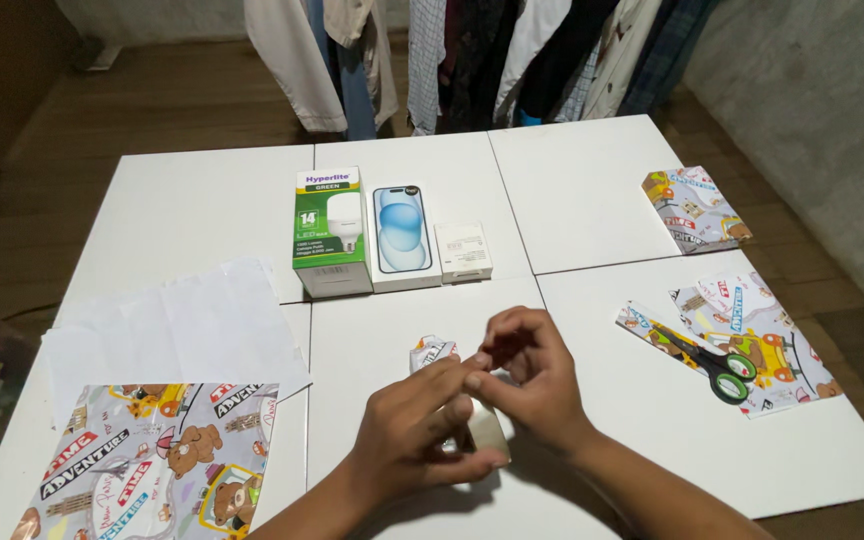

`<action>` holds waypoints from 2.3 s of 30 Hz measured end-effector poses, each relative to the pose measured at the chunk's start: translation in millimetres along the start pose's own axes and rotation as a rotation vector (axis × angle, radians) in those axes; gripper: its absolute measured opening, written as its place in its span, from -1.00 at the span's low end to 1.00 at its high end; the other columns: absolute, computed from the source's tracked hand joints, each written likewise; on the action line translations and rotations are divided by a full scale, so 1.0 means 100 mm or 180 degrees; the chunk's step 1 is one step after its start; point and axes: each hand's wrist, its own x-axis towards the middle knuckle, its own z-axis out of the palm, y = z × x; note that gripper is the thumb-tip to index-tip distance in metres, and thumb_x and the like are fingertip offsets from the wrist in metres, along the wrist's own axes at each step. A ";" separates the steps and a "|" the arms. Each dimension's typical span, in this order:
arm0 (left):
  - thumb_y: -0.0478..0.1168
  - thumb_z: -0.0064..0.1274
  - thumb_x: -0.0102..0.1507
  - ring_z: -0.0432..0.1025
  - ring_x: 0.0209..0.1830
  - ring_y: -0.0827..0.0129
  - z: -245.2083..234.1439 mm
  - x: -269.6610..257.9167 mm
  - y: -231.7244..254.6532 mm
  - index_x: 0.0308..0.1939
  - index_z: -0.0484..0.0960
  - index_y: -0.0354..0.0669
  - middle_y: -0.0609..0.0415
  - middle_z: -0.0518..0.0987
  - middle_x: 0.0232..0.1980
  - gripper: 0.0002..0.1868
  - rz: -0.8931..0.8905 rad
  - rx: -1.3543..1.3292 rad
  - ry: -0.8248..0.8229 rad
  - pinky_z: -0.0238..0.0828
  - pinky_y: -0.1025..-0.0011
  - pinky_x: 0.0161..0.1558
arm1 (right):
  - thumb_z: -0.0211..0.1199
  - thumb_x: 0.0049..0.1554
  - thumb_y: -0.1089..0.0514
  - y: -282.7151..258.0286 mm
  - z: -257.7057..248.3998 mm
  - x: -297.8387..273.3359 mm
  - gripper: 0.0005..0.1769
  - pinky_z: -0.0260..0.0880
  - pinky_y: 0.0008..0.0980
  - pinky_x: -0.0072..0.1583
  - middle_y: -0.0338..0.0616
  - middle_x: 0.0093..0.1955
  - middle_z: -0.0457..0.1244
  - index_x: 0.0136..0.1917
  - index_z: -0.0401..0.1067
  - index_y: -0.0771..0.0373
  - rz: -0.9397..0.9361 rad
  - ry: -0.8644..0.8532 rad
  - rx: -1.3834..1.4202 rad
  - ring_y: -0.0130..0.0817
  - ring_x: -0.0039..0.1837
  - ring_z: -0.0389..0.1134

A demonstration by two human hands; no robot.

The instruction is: The person wraps a small rectangular box with patterned wrapping paper. They fold the paper around the box, apply clear tape to secure the folds, and use scissors to cut the tape. The wrapped box is placed on the table next to other items.

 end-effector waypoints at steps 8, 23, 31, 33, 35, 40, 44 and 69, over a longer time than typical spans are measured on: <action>0.04 0.42 0.22 0.68 0.07 0.15 -0.02 -0.08 -0.10 0.68 -0.18 0.55 -0.11 0.56 0.39 0.19 -0.0346 -0.0460 -0.0095 0.71 0.41 -0.08 | 0.30 0.12 0.13 0.01 -0.15 0.06 -0.61 0.29 -0.32 0.18 -0.06 0.08 0.17 0.10 0.26 0.35 0.0602 -0.0130 0.0709 -0.33 0.08 0.21; 0.10 0.33 0.17 0.61 0.16 0.09 -0.20 -0.03 -0.17 0.33 0.57 -0.09 -0.12 0.52 0.42 -0.29 -0.0935 0.0070 -0.0123 0.59 0.30 0.10 | 0.44 -0.01 0.11 -0.02 -0.14 -0.05 -0.41 0.36 -0.32 0.22 -0.13 0.10 0.30 0.21 0.29 0.28 0.0732 -0.1357 -0.0502 -0.38 0.17 0.35; -0.14 0.41 0.05 0.40 0.45 0.09 -0.23 0.02 -0.20 0.38 0.52 -0.17 -0.11 0.59 0.35 -0.19 -0.1584 -0.0718 -0.0035 0.35 0.21 0.41 | 0.39 0.09 0.29 0.05 -0.07 -0.08 -0.62 0.41 -0.33 0.19 -0.13 0.05 0.35 0.15 0.36 0.34 0.0973 -0.1295 -0.0521 -0.43 0.14 0.38; -0.18 0.41 0.03 0.39 0.45 0.08 -0.23 0.03 -0.19 0.39 0.51 -0.16 -0.12 0.58 0.35 -0.18 -0.1820 -0.0986 -0.0041 0.34 0.21 0.40 | 0.38 0.09 0.30 0.07 -0.06 -0.09 -0.64 0.43 -0.33 0.16 -0.17 0.03 0.33 0.13 0.36 0.33 0.0971 -0.1268 -0.0518 -0.45 0.12 0.38; -0.19 0.42 0.02 0.38 0.48 0.09 -0.24 0.04 -0.20 0.38 0.53 -0.15 -0.14 0.57 0.36 -0.18 -0.1813 -0.0990 -0.0079 0.33 0.21 0.41 | 0.39 0.09 0.31 0.10 -0.06 -0.10 -0.65 0.43 -0.36 0.14 -0.18 0.01 0.33 0.11 0.35 0.33 0.0896 -0.1308 -0.0667 -0.47 0.09 0.37; -0.19 0.45 0.00 0.37 0.49 0.09 -0.31 0.06 -0.23 0.36 0.55 -0.13 -0.14 0.59 0.33 -0.17 -0.1900 -0.1063 -0.0221 0.27 0.21 0.44 | 0.37 0.12 0.35 0.14 -0.05 -0.12 -0.70 0.42 -0.39 0.12 -0.19 -0.02 0.32 0.09 0.34 0.32 0.0895 -0.1334 -0.0632 -0.49 0.06 0.36; -0.20 0.46 0.00 0.31 0.53 0.07 -0.32 0.08 -0.26 0.35 0.55 -0.16 -0.14 0.60 0.35 -0.18 -0.1745 -0.1097 -0.0274 0.22 0.19 0.47 | 0.32 0.14 0.35 0.14 -0.04 -0.13 -0.73 0.44 -0.39 0.12 -0.20 -0.01 0.32 0.09 0.33 0.30 0.1088 -0.1285 -0.0424 -0.49 0.07 0.38; -0.18 0.48 -0.12 0.48 0.24 0.30 -0.40 0.12 -0.23 0.28 0.61 -0.11 -0.01 0.67 0.18 -0.16 -0.2208 -0.0923 -0.0362 0.39 0.35 0.27 | 0.32 0.11 -0.06 -1.15 -2.10 -0.60 -0.67 0.37 -0.09 0.09 -0.04 0.14 0.35 0.07 0.56 0.13 0.0894 0.1049 -0.5765 -0.02 0.07 0.38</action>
